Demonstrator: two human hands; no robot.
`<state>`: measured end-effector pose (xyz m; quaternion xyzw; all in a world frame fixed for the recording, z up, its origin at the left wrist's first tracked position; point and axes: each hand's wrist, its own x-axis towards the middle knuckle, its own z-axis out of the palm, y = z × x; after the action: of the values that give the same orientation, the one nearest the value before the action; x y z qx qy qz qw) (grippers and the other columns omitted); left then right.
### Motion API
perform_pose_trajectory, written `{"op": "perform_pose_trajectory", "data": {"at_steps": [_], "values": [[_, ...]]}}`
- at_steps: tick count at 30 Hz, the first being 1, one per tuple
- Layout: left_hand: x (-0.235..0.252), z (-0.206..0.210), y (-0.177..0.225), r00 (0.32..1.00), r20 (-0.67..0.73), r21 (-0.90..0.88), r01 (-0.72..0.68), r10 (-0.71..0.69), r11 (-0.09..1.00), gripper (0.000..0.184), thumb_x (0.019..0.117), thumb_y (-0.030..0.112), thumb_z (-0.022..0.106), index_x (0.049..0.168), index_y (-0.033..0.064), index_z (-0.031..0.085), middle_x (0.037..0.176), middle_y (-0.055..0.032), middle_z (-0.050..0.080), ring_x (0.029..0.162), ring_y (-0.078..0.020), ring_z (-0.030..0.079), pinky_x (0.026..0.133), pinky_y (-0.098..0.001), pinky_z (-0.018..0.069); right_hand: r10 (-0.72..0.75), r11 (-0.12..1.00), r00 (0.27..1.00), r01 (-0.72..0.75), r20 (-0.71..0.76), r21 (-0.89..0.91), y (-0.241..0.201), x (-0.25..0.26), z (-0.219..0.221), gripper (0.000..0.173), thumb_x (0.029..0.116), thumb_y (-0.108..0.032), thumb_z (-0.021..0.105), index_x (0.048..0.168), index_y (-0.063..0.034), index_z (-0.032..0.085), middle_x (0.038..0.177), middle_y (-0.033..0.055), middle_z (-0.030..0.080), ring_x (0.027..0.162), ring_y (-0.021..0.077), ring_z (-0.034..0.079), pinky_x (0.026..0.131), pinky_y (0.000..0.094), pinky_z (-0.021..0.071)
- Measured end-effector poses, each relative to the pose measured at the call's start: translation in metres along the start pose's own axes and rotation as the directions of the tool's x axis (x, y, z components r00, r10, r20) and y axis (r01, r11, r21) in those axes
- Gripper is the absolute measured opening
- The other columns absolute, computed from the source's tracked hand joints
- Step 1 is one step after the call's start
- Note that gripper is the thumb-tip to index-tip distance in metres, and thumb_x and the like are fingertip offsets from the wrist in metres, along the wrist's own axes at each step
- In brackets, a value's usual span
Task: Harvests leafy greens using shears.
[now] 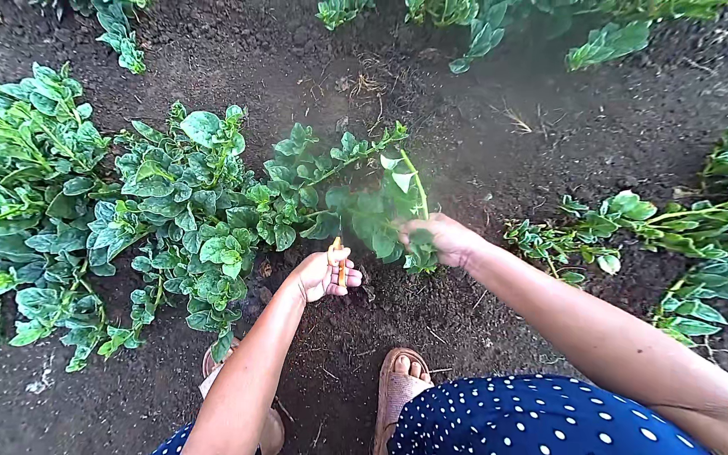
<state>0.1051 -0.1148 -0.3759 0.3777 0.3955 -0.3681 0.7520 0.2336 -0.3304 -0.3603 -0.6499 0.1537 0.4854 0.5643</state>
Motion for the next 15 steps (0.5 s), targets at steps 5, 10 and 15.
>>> {"op": "perform_pose_trajectory", "data": {"at_steps": [5, 10, 15], "values": [[-0.01, -0.003, -0.007, 0.998, -0.055, 0.243, -0.008, 0.022, 0.97, 0.018, 0.1099, 0.018, 0.048, 0.115, 0.0032, 0.056, 0.082, -0.0045, 0.07, 0.067, -0.0094, 0.069, 0.055, -0.0213, 0.054, 0.001, 0.999, 1.0, -0.003, 0.031, 0.053, -0.007, -0.011, -0.015, 0.021, 0.1042, -0.004, 0.042, 0.105, -0.0046, 0.064, 0.066, -0.0022, 0.06, 0.055, 0.0055, 0.058, 0.054, 0.0204, 0.0524], [-0.052, -0.016, 0.062, 0.942, -0.025, 0.533, -0.272, 0.336, 0.801, 0.014, 0.1056, 0.008, 0.051, 0.111, 0.0, 0.062, 0.085, -0.0031, 0.072, 0.069, -0.0073, 0.068, 0.06, -0.0213, 0.0546, -0.327, 0.84, 0.939, 0.341, -0.108, 0.423, -0.007, -0.023, -0.09, 0.035, 0.1041, -0.017, 0.031, 0.099, -0.0182, 0.066, 0.076, -0.0063, 0.067, 0.061, 0.0023, 0.063, 0.057, 0.019, 0.055], [0.074, 0.005, 0.141, 0.672, -0.405, 0.663, -0.252, 0.62, 0.705, 0.048, 0.1015, 0.027, 0.065, 0.138, -0.0028, 0.054, 0.121, -0.0233, 0.067, 0.104, -0.0337, 0.071, 0.089, -0.0521, 0.0596, -0.44, 0.639, 0.879, 0.451, -0.185, 0.623, 0.007, -0.029, -0.124, 0.03, 0.1013, -0.023, 0.039, 0.108, -0.0214, 0.068, 0.07, -0.0085, 0.062, 0.063, 0.0036, 0.063, 0.061, 0.0221, 0.0578]]}}
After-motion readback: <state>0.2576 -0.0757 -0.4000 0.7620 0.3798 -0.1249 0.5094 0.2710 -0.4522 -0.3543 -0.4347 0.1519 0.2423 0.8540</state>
